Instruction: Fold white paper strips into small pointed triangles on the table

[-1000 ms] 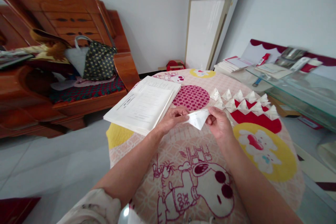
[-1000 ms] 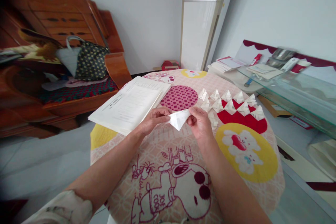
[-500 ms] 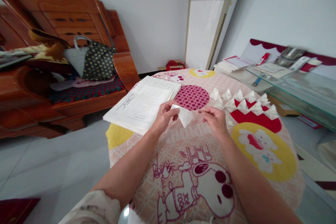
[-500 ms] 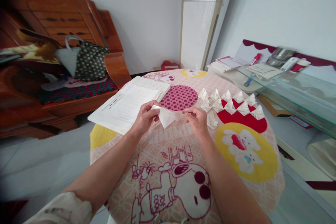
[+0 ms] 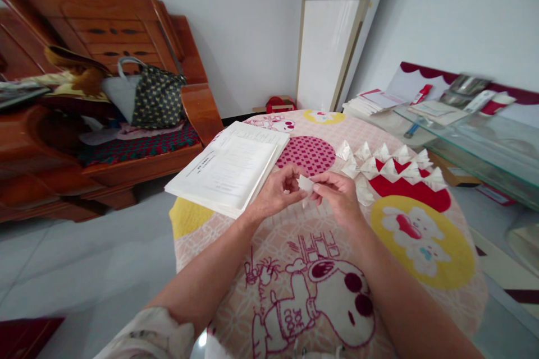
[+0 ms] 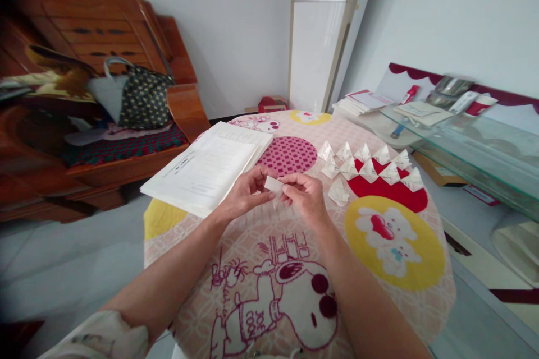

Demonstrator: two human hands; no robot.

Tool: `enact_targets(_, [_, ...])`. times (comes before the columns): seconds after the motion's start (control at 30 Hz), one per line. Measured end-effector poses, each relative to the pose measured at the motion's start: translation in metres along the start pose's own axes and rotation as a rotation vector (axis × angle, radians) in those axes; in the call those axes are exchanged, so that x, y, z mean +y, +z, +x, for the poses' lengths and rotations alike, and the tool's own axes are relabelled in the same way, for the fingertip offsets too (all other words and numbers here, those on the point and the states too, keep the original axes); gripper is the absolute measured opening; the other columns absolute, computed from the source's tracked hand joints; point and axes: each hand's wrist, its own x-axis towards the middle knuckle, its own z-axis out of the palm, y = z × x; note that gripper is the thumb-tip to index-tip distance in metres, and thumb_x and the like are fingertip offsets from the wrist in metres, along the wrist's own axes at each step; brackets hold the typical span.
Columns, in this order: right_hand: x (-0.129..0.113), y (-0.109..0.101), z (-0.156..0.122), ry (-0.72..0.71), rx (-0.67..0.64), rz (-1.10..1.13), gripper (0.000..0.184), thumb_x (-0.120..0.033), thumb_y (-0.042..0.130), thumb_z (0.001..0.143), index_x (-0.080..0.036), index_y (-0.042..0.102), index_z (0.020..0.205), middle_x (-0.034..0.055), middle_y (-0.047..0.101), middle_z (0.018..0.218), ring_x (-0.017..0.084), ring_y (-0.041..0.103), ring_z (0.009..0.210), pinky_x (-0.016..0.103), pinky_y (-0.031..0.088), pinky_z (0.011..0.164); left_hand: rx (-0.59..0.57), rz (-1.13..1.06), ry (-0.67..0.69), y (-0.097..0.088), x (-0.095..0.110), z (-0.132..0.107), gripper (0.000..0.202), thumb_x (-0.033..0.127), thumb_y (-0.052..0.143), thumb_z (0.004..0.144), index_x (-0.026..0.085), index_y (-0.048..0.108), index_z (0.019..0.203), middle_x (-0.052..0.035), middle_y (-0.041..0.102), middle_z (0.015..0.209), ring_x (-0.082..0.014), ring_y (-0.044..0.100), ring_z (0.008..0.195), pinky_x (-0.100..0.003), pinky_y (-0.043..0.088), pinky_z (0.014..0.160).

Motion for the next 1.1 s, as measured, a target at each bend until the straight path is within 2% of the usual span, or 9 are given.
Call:
enact_targets(0.1, [-0.005, -0.001, 0.0, 0.067, -0.006, 0.096, 0.013, -0.025, 0.073, 0.07, -0.018, 0.074, 0.08, 0.0005, 0.069, 0.057, 0.014, 0.061, 0.048, 0.024, 0.046, 0.043, -0.037, -0.174, -0.023, 0.0, -0.005, 0.0, 0.035, 0.033, 0.078, 0.079, 0.016, 0.056, 0.1, -0.0019, 0.061, 0.085, -0.0097, 0.056, 0.068, -0.021, 0.042, 0.059])
enact_targets(0.23, [-0.006, 0.0, 0.001, 0.128, -0.009, 0.182, 0.012, -0.025, 0.075, 0.066, -0.018, 0.073, 0.077, -0.0001, 0.068, 0.054, 0.014, 0.061, 0.045, 0.023, 0.045, 0.041, -0.021, -0.241, -0.065, 0.003, -0.001, 0.0, 0.033, 0.033, 0.078, 0.08, 0.015, 0.057, 0.098, -0.0022, 0.061, 0.086, -0.0088, 0.056, 0.067, -0.021, 0.042, 0.059])
enact_targets(0.47, [-0.006, 0.001, 0.001, 0.125, -0.016, 0.182, 0.012, -0.025, 0.075, 0.066, -0.019, 0.072, 0.076, -0.0001, 0.068, 0.055, 0.013, 0.06, 0.045, 0.023, 0.045, 0.042, 0.003, -0.212, -0.051, 0.006, -0.001, -0.001, 0.032, 0.033, 0.077, 0.081, 0.015, 0.057, 0.098, -0.0029, 0.062, 0.089, -0.0104, 0.059, 0.07, -0.022, 0.046, 0.063])
enact_targets(0.8, [0.0, -0.003, 0.004, 0.202, -0.085, 0.332, 0.01, -0.023, 0.075, 0.066, -0.019, 0.073, 0.074, 0.0, 0.069, 0.056, 0.013, 0.06, 0.045, 0.021, 0.044, 0.04, -0.032, -0.242, 0.03, 0.01, -0.002, 0.0, 0.032, 0.037, 0.074, 0.086, 0.014, 0.065, 0.106, -0.0026, 0.065, 0.079, -0.0088, 0.055, 0.061, -0.02, 0.042, 0.055])
enact_targets(0.97, [-0.001, -0.002, 0.004, 0.206, -0.078, 0.334, 0.009, -0.023, 0.076, 0.066, -0.019, 0.074, 0.073, 0.0001, 0.069, 0.056, 0.012, 0.059, 0.044, 0.021, 0.043, 0.039, -0.004, -0.194, 0.024, 0.01, -0.002, -0.001, 0.036, 0.036, 0.074, 0.085, 0.014, 0.064, 0.112, -0.0022, 0.065, 0.078, -0.0095, 0.056, 0.061, -0.021, 0.045, 0.057])
enact_targets(1.1, [-0.003, -0.001, 0.003, 0.187, -0.055, 0.298, 0.01, -0.023, 0.077, 0.064, -0.019, 0.074, 0.073, 0.0002, 0.069, 0.055, 0.013, 0.06, 0.045, 0.021, 0.044, 0.04, 0.04, -0.108, 0.026, 0.011, -0.004, -0.003, 0.031, 0.034, 0.073, 0.085, 0.014, 0.064, 0.107, -0.0019, 0.063, 0.08, -0.0094, 0.055, 0.063, -0.021, 0.045, 0.058])
